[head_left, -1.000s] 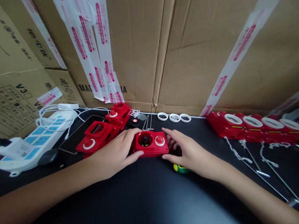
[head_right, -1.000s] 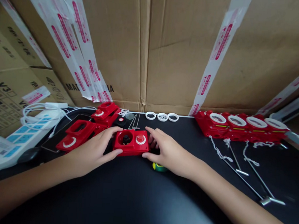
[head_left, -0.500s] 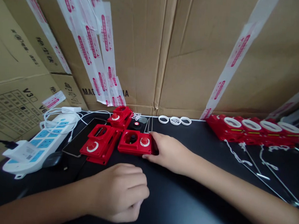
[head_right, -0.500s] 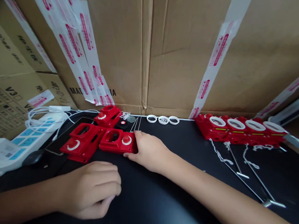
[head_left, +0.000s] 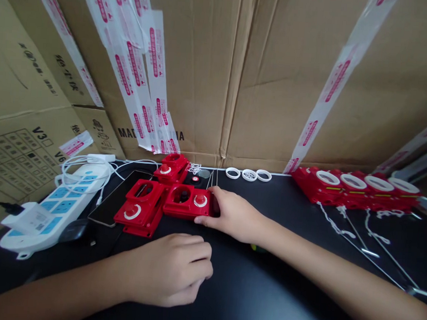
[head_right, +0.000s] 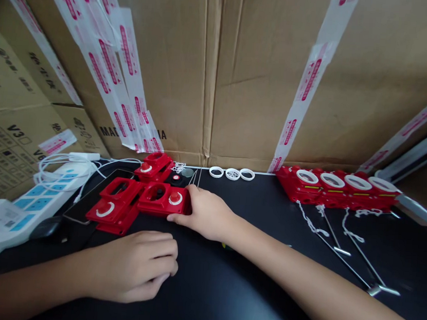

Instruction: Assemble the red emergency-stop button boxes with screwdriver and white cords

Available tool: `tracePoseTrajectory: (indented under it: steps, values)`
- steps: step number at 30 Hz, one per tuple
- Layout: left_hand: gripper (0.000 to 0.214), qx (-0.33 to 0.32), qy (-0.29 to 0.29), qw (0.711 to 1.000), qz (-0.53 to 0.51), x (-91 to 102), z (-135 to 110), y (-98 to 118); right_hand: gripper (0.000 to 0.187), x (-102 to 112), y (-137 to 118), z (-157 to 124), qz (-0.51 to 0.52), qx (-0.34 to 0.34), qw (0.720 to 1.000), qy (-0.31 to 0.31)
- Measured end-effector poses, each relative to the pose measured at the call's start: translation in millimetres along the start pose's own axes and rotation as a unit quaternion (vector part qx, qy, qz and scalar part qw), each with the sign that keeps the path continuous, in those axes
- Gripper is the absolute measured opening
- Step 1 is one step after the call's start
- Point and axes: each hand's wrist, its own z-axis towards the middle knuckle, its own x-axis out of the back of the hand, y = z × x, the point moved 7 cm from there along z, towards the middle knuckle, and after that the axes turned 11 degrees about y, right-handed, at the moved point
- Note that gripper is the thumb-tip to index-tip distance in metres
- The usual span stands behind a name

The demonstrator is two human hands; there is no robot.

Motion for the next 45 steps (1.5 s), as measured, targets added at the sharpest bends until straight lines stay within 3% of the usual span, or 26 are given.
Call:
tracePoseTrajectory:
  steps: [8,15,22,32,35,38,40,43,45]
  values:
    - [0.014,0.005,-0.01,1.0,-0.007,-0.2,0.9,-0.9,0.056,2.9,3.8,-1.2,0.02,0.029,0.999,-0.006]
    - [0.011,-0.034,-0.024,0.999,0.028,-3.5,-0.5,8.0,0.055,3.6,-1.7,-11.7,0.0,0.035,0.999,-0.002]
    - [0.012,-0.032,-0.004,0.999,0.012,-2.5,-1.0,7.3,0.1,3.7,-11.1,-17.5,0.005,0.077,0.997,0.019]
    - [0.014,-0.029,-0.005,1.0,0.003,-2.0,-1.7,7.4,0.074,-0.1,-17.6,-11.5,0.045,0.097,0.993,0.053]
    - [0.015,-0.027,-0.012,1.0,0.002,-2.6,-2.4,6.7,0.055,22.2,-15.9,-17.3,0.025,0.092,0.991,0.09]
    - [0.016,-0.021,-0.013,1.0,-0.001,-3.4,-2.3,5.3,0.04,63.4,5.7,-28.1,-0.025,0.062,0.988,0.14]
    - [0.017,-0.018,-0.015,1.0,-0.005,-4.2,-2.2,4.8,0.037,97.8,34.9,-36.3,-0.081,0.016,0.98,0.182]
    - [0.016,-0.015,-0.02,1.0,-0.015,-5.7,-2.7,4.5,0.041,148.9,89.2,-49.1,-0.19,-0.074,0.943,0.262]
    - [0.016,-0.008,-0.023,0.999,-0.021,-6.2,-3.4,3.9,0.047,168.2,122.2,-54.3,-0.246,-0.121,0.919,0.282]
